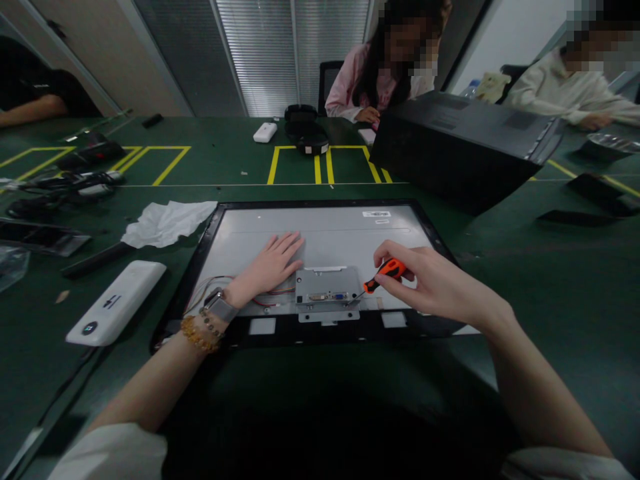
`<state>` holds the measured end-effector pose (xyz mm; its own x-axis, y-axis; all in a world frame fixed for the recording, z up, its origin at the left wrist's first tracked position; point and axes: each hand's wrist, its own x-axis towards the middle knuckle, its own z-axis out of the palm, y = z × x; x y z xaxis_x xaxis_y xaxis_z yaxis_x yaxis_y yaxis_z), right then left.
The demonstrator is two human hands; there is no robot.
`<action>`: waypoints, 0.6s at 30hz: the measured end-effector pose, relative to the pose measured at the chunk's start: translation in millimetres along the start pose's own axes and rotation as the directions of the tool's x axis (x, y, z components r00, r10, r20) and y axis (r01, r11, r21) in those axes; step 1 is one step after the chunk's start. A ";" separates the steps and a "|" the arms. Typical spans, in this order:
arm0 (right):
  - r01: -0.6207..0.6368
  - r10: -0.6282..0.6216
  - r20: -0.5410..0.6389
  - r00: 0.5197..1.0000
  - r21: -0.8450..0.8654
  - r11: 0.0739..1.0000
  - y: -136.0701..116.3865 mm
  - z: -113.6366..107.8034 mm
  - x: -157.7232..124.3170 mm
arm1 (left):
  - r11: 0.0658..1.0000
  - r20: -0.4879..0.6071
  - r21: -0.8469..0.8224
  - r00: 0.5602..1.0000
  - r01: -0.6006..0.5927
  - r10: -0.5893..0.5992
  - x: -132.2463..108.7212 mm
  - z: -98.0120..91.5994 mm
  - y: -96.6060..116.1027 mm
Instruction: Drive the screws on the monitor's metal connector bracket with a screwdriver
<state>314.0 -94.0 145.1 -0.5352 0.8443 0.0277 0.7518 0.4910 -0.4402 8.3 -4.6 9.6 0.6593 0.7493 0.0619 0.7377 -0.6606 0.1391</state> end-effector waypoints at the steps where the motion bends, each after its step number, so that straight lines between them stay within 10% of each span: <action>1: 0.018 -0.018 -0.004 1.000 0.013 1.000 0.4 -0.4 -0.3 | 1.000 0.000 -0.002 1.000 0.000 0.000 0.0 -0.2 0.1; 18: 0.009 -0.010 -0.010 1.000 -0.029 1.000 -1.4 0.0 0.6 | 1.000 -0.007 0.019 1.000 0.000 0.000 0.4 1.4 -0.9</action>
<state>312.6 -94.1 145.7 -0.5385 0.8416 0.0408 0.7576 0.5048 -0.4138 8.1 -3.8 8.0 0.6585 0.7494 0.0691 0.7403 -0.6615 0.1200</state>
